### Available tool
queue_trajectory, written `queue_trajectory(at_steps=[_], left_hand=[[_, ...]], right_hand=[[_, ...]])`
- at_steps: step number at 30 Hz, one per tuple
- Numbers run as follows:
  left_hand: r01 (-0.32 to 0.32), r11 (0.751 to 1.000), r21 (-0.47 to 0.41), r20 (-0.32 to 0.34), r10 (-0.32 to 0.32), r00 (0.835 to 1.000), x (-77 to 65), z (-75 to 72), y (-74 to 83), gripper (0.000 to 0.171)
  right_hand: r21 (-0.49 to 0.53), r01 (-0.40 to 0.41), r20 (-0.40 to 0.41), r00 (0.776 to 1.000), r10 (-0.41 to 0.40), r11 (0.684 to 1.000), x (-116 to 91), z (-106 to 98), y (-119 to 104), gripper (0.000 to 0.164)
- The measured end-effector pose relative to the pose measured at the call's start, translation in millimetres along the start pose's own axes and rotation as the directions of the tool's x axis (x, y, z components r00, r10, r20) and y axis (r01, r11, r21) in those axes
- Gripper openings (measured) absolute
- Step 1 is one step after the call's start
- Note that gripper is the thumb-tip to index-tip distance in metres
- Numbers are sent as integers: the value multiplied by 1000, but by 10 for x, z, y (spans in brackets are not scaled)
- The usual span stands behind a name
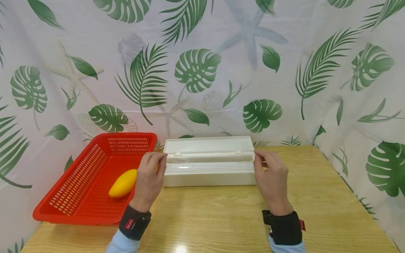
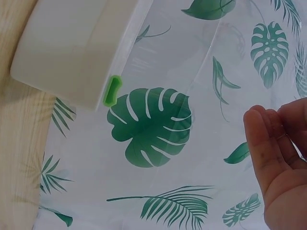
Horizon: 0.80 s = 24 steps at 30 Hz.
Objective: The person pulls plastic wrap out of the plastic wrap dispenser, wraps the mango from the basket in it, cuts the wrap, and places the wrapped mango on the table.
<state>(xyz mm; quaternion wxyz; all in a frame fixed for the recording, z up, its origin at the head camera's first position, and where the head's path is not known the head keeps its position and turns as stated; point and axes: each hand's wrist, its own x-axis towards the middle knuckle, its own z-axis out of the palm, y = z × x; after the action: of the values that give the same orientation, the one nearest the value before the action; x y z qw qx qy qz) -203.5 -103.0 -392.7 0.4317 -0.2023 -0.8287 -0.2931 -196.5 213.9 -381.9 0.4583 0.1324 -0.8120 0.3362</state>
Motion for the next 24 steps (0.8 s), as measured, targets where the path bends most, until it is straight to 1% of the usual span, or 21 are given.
queue_trajectory(at_steps=[24], left_hand=[[-6,1000,-9,-21,6,1000,28,-34,11,14]], right_hand=[[11,14,-14,1000,-14,1000,27,-29,-32,15]])
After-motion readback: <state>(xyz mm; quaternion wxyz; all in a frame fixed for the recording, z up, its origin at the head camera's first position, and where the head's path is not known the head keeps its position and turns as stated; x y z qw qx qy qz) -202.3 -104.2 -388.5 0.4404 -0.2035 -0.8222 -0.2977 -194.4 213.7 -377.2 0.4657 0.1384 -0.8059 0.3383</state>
